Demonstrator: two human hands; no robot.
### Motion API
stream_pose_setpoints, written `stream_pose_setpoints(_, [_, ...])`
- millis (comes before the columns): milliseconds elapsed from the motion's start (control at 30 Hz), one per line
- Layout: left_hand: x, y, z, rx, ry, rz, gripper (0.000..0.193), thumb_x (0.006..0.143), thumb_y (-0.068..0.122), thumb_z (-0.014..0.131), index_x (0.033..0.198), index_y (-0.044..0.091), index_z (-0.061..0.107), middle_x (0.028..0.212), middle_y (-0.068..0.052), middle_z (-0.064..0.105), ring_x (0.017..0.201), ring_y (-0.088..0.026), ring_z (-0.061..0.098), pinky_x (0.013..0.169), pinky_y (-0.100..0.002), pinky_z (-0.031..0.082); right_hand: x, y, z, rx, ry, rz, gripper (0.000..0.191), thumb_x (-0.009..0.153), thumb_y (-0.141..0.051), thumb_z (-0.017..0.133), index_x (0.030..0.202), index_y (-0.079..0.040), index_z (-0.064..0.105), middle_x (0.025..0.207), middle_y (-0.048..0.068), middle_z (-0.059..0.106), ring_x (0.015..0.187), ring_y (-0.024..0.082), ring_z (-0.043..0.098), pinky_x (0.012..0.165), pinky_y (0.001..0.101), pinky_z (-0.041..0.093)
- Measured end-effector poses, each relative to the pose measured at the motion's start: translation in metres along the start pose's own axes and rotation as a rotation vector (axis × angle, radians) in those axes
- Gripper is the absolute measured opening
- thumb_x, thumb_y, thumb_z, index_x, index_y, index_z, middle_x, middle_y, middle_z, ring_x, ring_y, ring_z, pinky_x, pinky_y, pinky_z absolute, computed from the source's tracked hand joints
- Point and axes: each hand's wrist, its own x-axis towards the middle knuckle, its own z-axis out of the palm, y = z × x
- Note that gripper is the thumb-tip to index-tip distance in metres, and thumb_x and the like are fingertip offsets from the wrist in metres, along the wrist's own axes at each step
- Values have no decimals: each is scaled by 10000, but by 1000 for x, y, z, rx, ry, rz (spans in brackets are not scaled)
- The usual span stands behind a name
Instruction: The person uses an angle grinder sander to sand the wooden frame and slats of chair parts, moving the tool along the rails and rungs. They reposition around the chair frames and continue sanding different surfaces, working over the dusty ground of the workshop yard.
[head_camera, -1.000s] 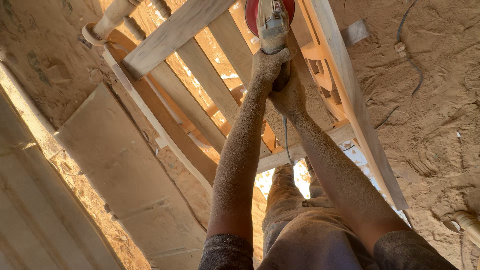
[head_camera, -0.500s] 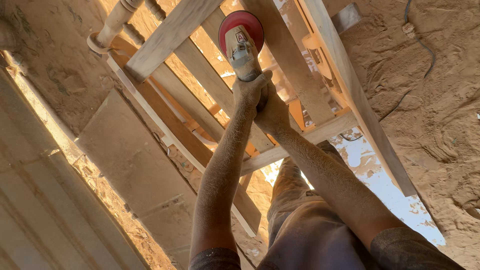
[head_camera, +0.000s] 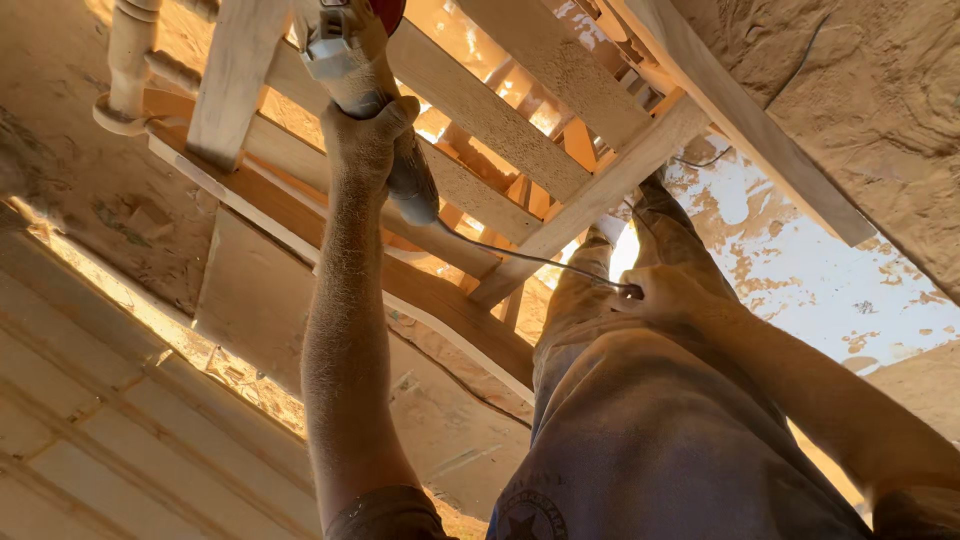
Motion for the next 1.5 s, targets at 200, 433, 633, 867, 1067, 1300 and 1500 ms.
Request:
stream_pose_setpoints(200, [-38, -45, 12, 350, -215, 140, 405, 737, 166, 832, 1044, -20, 645, 881, -104, 733, 732, -183, 719, 660, -355, 609, -106, 88, 27, 169, 353, 371, 388, 875, -442, 787, 1038, -90, 792, 893, 149, 785, 820, 299, 747, 792, 417, 604])
stream_pose_setpoints(433, [-67, -116, 98, 711, -368, 114, 562, 615, 242, 833, 1076, 1, 620, 917, -131, 760, 805, -246, 769, 739, -394, 625, -117, 72, 69, 280, 588, 153, 240, 851, -230, 784, 1050, -96, 797, 966, 95, 787, 880, 219, 749, 843, 363, 594])
stream_pose_setpoints(633, [-72, -131, 145, 875, -433, 124, 619, 601, 300, 850, 1088, -3, 618, 938, -157, 779, 892, -303, 765, 831, -433, 607, -118, 64, 71, 266, 588, 136, 194, 843, -162, 793, 1020, -85, 798, 964, 104, 787, 882, 227, 750, 844, 373, 600])
stream_pose_setpoints(867, [-74, -138, 172, 930, -472, 105, 593, 620, 283, 824, 1107, 19, 611, 950, -154, 771, 906, -292, 771, 849, -431, 611, -118, 64, 73, 377, 609, 130, 193, 854, -190, 804, 1007, -71, 788, 974, 104, 787, 886, 216, 754, 839, 354, 607])
stream_pose_setpoints(1067, [-68, -136, 183, 922, -458, 98, 650, 618, 280, 830, 1157, 8, 589, 1003, -171, 758, 947, -302, 754, 864, -437, 593, -117, 55, 73, 373, 592, 138, 208, 859, -200, 811, 1018, -68, 785, 958, 108, 782, 870, 223, 748, 830, 367, 611])
stream_pose_setpoints(1300, [-76, -145, 158, 913, -477, 69, 654, 616, 257, 840, 1177, 12, 607, 1039, -175, 761, 973, -314, 749, 870, -436, 598, -119, 50, 64, 376, 591, 149, 215, 844, -207, 816, 999, -62, 786, 974, 109, 782, 891, 222, 745, 840, 363, 600])
stream_pose_setpoints(1500, [-79, -154, 140, 867, -466, 75, 657, 582, 222, 847, 1153, 0, 608, 1029, -183, 761, 938, -300, 763, 828, -424, 625, -111, 51, 64, 292, 566, 113, 193, 867, -216, 788, 1000, -77, 793, 968, 95, 789, 870, 223, 756, 841, 363, 609])
